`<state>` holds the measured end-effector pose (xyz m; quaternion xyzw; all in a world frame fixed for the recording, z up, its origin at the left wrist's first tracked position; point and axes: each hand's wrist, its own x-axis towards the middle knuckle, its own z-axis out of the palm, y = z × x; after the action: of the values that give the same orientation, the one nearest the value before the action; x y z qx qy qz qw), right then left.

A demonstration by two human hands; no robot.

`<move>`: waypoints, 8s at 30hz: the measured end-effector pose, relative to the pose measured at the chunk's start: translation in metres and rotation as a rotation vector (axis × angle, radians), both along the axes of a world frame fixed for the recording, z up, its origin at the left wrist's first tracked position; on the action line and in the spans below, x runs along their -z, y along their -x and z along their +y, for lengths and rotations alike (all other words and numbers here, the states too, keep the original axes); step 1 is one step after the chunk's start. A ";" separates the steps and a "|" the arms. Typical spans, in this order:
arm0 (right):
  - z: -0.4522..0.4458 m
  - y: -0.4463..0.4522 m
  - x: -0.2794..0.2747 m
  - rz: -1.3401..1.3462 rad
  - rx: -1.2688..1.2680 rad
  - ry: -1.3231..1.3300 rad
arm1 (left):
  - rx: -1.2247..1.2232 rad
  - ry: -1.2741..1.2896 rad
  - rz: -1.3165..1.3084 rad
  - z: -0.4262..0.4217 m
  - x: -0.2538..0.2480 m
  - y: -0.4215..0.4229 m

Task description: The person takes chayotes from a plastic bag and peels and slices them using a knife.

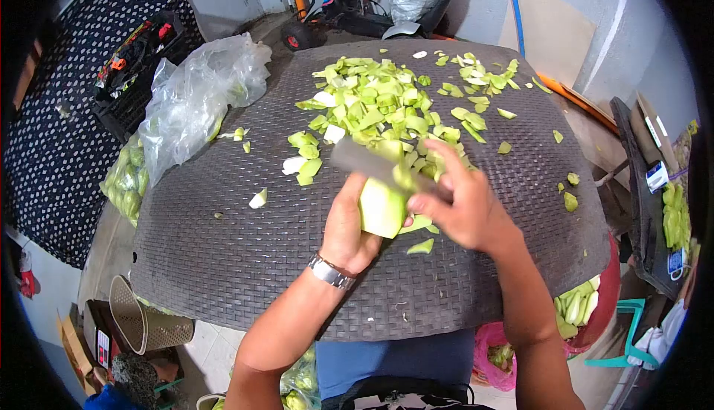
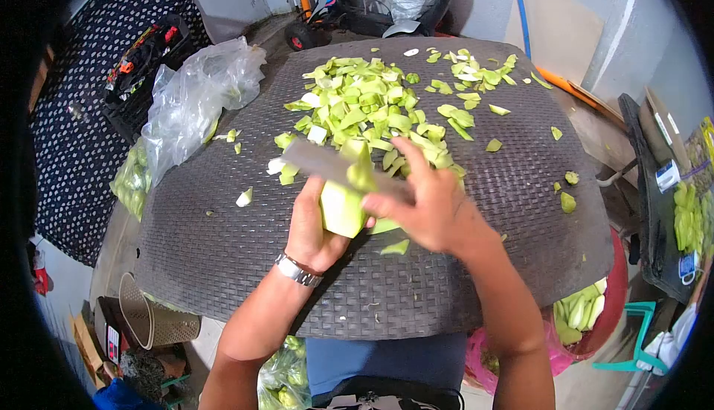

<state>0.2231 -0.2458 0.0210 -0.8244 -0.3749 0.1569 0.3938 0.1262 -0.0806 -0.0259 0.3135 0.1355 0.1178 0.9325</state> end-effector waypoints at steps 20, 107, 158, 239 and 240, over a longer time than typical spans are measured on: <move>-0.013 -0.039 0.013 -0.056 0.184 -0.129 | 0.137 -0.022 0.003 0.002 -0.011 0.006; 0.013 0.023 0.027 -0.232 -0.113 0.024 | -0.008 -0.095 0.017 0.008 0.019 0.003; 0.000 0.012 0.007 -0.204 -0.234 -0.076 | 0.351 0.339 -0.167 0.025 0.016 0.004; -0.004 -0.020 0.021 1.267 -0.157 -0.549 | -0.248 0.115 -0.020 0.033 0.008 -0.005; -0.001 -0.021 0.026 1.260 -0.118 -0.502 | -0.196 0.102 -0.016 0.035 0.011 -0.005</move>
<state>0.2441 -0.2467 -0.0049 -0.4373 -0.1432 0.5366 0.7073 0.1312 -0.0452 -0.0364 0.2501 0.1637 0.2039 0.9323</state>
